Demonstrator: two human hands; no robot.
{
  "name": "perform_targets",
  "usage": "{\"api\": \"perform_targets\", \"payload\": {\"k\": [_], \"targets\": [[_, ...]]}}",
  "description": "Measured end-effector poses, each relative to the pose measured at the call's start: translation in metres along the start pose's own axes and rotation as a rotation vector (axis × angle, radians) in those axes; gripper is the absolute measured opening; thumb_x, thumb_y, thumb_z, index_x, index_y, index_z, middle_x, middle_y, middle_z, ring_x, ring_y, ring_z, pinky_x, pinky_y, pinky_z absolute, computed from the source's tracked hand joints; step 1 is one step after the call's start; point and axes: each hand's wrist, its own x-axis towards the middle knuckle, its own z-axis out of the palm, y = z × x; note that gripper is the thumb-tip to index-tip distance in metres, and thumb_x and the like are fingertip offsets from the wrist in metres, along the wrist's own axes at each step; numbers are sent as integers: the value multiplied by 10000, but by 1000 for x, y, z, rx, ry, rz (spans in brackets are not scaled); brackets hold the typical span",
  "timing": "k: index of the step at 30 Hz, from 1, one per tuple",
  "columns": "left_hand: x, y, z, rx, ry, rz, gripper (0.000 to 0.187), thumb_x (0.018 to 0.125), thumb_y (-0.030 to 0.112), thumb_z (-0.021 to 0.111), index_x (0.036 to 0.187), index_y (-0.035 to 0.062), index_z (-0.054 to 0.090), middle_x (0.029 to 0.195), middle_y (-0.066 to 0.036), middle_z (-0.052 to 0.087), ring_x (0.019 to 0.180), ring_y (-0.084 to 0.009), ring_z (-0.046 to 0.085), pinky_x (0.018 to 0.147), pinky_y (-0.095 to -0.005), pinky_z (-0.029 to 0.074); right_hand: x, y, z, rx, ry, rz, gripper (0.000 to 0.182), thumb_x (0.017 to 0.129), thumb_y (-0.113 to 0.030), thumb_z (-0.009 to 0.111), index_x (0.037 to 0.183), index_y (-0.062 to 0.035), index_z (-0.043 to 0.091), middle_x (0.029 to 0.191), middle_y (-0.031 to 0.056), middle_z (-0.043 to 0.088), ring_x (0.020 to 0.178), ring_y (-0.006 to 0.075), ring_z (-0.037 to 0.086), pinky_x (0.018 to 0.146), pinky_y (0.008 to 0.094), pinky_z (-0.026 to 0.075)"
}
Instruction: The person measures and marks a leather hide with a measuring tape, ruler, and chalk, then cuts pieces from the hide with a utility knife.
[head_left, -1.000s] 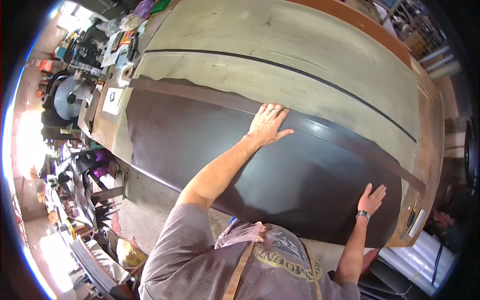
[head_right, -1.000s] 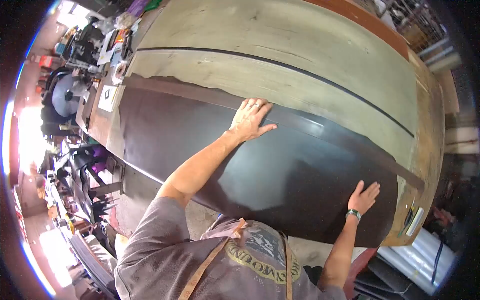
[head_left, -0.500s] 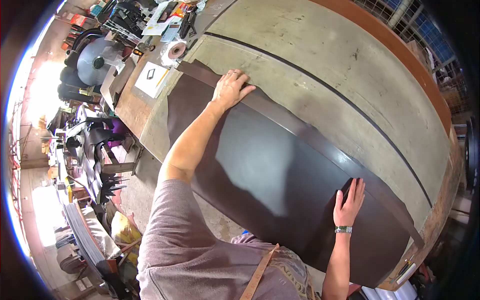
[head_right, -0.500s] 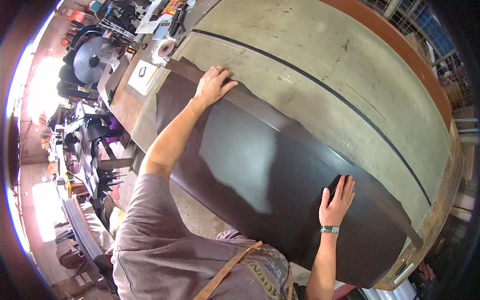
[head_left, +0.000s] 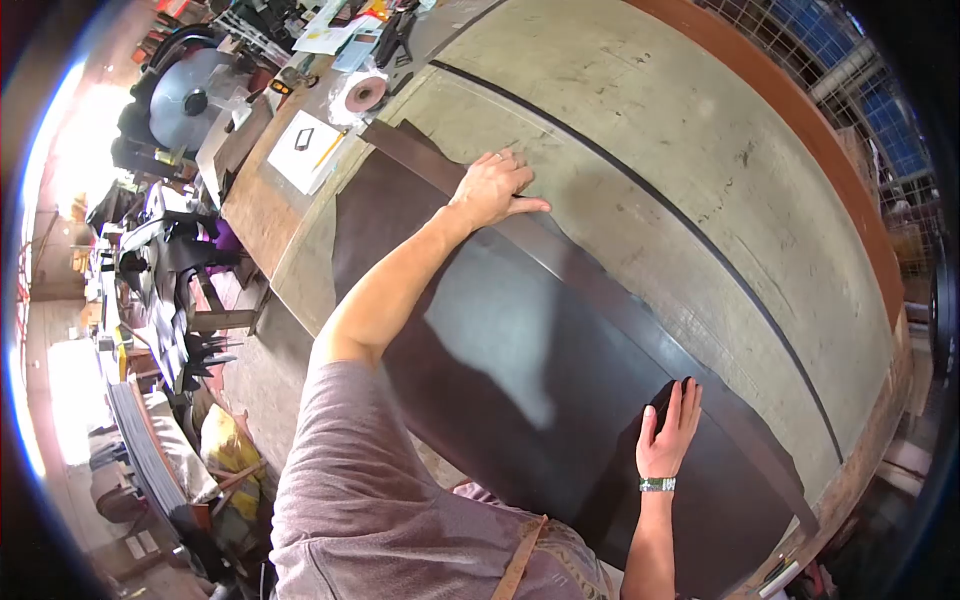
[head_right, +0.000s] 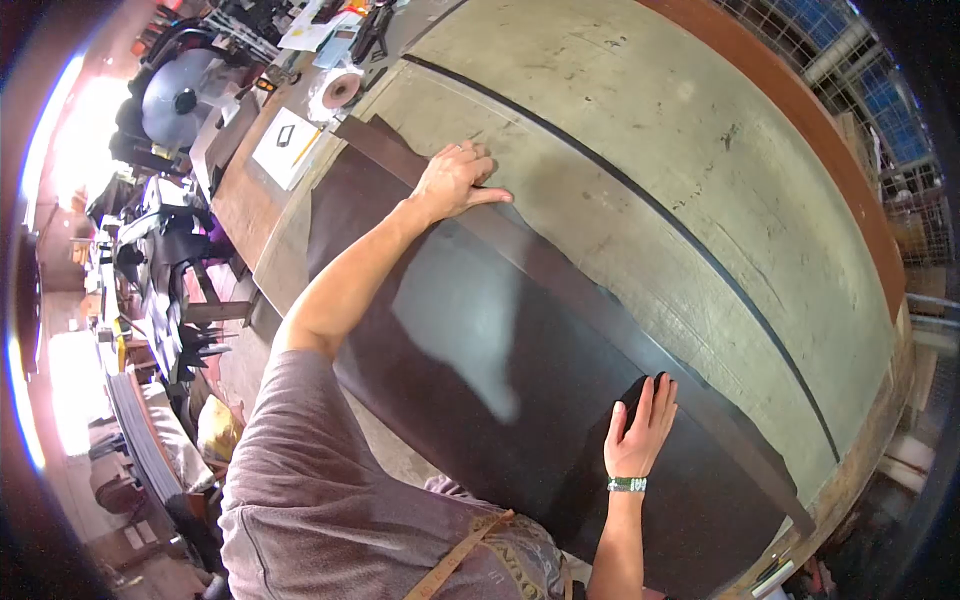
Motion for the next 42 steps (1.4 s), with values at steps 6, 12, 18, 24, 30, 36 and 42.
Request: {"api": "perform_targets", "payload": {"k": [6,12,18,24,30,36,42], "targets": [[11,-1,7,82,-218,-110,648,850,661,662,689,43,552,723,-159,592,743,-382,617,682,-477,496,-14,-4,-3,73,66,45,598,992,-282,596,1504,-17,436,1606,243,344,1479,472,316,1173,612,282],[34,3,2,114,-495,-309,735,821,764,618,663,47,624,686,-159,638,775,-379,645,749,-491,491,-28,-3,12,0,46,144,614,1012,-313,561,1538,-45,393,1624,226,322,1507,450,276,1205,616,232],[35,-2,7,92,-447,-278,749,822,754,626,659,23,610,667,-163,623,713,-392,619,717,-486,483,-31,1,18,6,66,162,636,1009,-339,560,1561,-88,369,1640,205,298,1516,433,267,1207,608,236],[13,5,18,160,-14,-165,486,803,493,809,776,41,632,783,-134,626,787,-372,607,738,-491,467,-39,14,11,-22,101,231,721,984,-408,600,1575,-88,339,1644,211,291,1519,418,271,1210,607,234],[-15,131,15,-65,-102,155,629,696,513,858,1116,81,677,1175,-95,599,1103,-312,557,927,-472,465,-63,29,1,-77,91,413,782,998,-532,529,1574,-43,326,1647,239,262,1537,421,213,1228,597,174],[-18,139,23,-144,-170,105,739,643,528,878,1152,46,644,1177,-121,594,1114,-337,548,966,-459,443,-60,37,-9,-88,90,433,773,1018,-527,490,1563,-3,330,1645,258,250,1537,431,204,1227,604,156],[-14,139,25,-169,-182,87,754,604,546,893,1100,43,629,1136,-113,588,1050,-324,549,926,-450,445,-23,69,-14,-140,81,395,714,1040,-516,434,1586,-68,326,1665,187,259,1549,381,207,1237,595,128]]}}
